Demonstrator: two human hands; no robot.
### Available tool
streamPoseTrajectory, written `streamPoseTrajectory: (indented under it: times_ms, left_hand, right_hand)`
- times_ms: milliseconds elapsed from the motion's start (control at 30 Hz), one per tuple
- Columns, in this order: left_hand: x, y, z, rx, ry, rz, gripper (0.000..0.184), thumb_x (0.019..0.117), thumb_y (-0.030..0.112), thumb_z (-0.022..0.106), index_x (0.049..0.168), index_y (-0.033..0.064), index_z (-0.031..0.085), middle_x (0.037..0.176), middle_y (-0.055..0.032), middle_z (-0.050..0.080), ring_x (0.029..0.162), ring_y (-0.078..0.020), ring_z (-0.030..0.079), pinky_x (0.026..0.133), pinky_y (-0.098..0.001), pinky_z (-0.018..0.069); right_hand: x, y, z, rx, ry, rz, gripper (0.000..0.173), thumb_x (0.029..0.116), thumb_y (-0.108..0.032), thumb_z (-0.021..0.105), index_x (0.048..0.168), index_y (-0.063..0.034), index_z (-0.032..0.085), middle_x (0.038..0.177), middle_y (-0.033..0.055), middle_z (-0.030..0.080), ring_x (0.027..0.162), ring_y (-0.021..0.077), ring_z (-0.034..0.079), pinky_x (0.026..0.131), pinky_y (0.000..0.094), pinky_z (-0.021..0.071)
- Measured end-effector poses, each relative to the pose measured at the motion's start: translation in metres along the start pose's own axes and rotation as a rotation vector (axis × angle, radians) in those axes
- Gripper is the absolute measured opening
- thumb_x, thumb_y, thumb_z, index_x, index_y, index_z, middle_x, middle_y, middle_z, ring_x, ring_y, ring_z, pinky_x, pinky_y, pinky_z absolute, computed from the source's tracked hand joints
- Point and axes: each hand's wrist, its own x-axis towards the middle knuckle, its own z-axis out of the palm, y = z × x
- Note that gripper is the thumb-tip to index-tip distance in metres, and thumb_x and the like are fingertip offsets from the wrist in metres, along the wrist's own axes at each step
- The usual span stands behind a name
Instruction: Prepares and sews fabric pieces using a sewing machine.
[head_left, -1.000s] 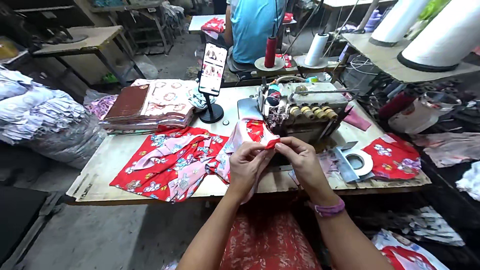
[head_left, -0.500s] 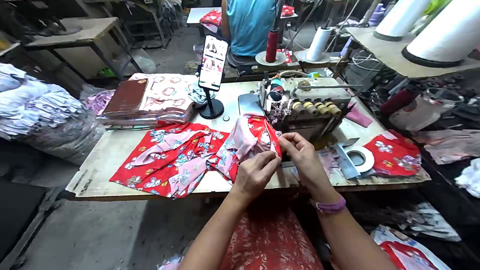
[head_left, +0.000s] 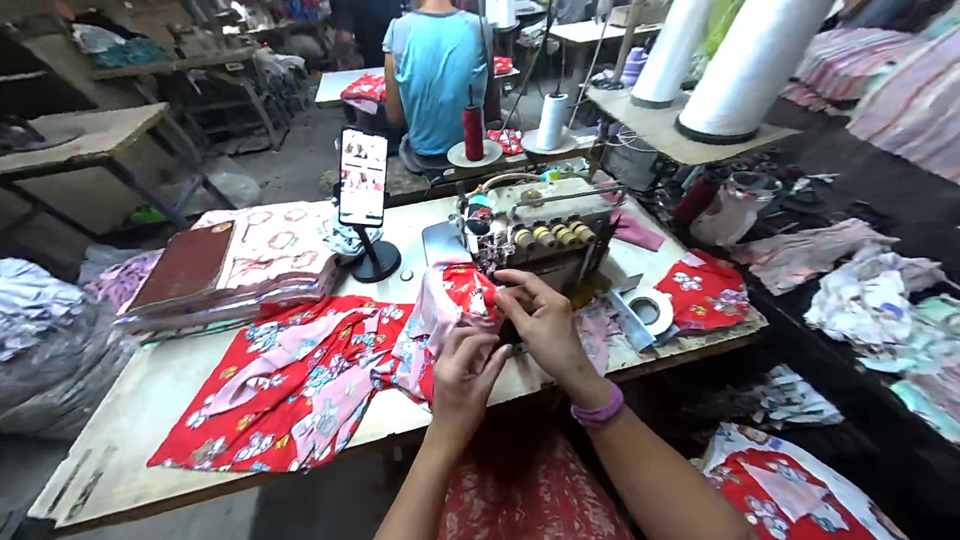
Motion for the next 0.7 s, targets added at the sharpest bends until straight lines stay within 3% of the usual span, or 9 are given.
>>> streamPoseTrajectory:
  times_ms: [67,133,167,233,300,433,600,700]
  left_hand:
    - [0.011,0.006,-0.003,-0.264,0.013,-0.244,0.036,0.0945,0.012,0.068,0.120,-0.0128,0.060,0.120,-0.0131,0.065,0.105,-0.0062,0.064,0.090,-0.0216,0.0546]
    - [0.025,0.010,-0.006,-0.475,-0.010,-0.393,0.039,0.1001,0.007,0.056,0.133,-0.0137,0.052,0.126,-0.0091,0.065,0.113,-0.0045,0.063,0.099,-0.0233,0.0525]
    - [0.031,0.014,-0.007,-0.530,-0.032,-0.466,0.032,0.1007,0.004,0.054,0.128,-0.0107,0.058,0.118,-0.0040,0.070,0.106,-0.0026,0.066,0.096,-0.0227,0.0543]
    - [0.037,0.019,-0.009,-0.560,-0.061,-0.573,0.016,0.0989,0.001,0.057,0.109,-0.0016,0.070,0.095,0.0045,0.075,0.088,-0.0012,0.070,0.086,-0.0216,0.0581]
    - [0.037,0.021,-0.010,-0.543,-0.054,-0.620,0.013,0.0947,-0.003,0.062,0.097,0.0017,0.074,0.085,0.0052,0.075,0.080,-0.0016,0.070,0.080,-0.0209,0.0588]
    - [0.029,0.021,-0.012,-0.503,-0.137,-0.679,0.010,0.0950,-0.002,0.063,0.097,0.0011,0.073,0.085,0.0051,0.075,0.081,-0.0006,0.070,0.081,-0.0204,0.0581]
    - [0.026,0.017,-0.017,-0.513,-0.048,-0.576,0.010,0.0920,-0.002,0.066,0.096,0.0033,0.073,0.088,0.0066,0.075,0.083,-0.0011,0.070,0.082,-0.0211,0.0589]
    - [0.028,0.018,-0.018,-0.407,-0.014,-0.442,0.009,0.0885,0.000,0.071,0.098,-0.0014,0.072,0.092,0.0033,0.074,0.086,-0.0001,0.069,0.082,-0.0196,0.0578]
  right_hand:
    - [0.000,-0.005,0.001,0.107,-0.047,0.009,0.029,0.0978,-0.010,0.063,0.123,0.0035,0.067,0.097,0.0061,0.076,0.087,0.0067,0.070,0.086,0.0288,0.0555]
    - [-0.002,-0.010,0.001,0.220,-0.087,0.027,0.028,0.0972,-0.006,0.063,0.122,0.0074,0.065,0.099,0.0084,0.074,0.087,0.0041,0.070,0.083,0.0220,0.0574]
    - [-0.002,-0.011,0.001,0.223,-0.087,0.027,0.028,0.0967,-0.006,0.063,0.121,0.0072,0.066,0.098,0.0081,0.074,0.087,0.0045,0.069,0.083,0.0230,0.0567]
    - [-0.004,-0.010,0.000,0.164,-0.053,0.004,0.029,0.0953,-0.009,0.064,0.121,0.0047,0.068,0.098,0.0074,0.076,0.090,0.0088,0.069,0.089,0.0327,0.0518]
    - [-0.005,-0.009,-0.003,0.134,-0.030,-0.001,0.029,0.0954,-0.011,0.065,0.121,0.0028,0.069,0.096,0.0055,0.076,0.088,0.0086,0.068,0.088,0.0341,0.0512]
    - [-0.009,-0.006,-0.004,0.176,-0.042,0.013,0.029,0.0960,-0.009,0.065,0.121,0.0049,0.067,0.096,0.0057,0.075,0.085,0.0037,0.069,0.083,0.0237,0.0551]
    - [-0.008,-0.001,0.000,0.119,0.002,-0.018,0.033,0.0955,-0.014,0.066,0.124,0.0034,0.068,0.107,0.0089,0.074,0.097,0.0107,0.069,0.089,0.0304,0.0537]
    - [-0.005,0.002,-0.003,0.047,-0.009,-0.016,0.030,0.0995,-0.022,0.062,0.110,0.0013,0.076,0.113,0.0128,0.074,0.105,0.0191,0.065,0.092,0.0368,0.0495]
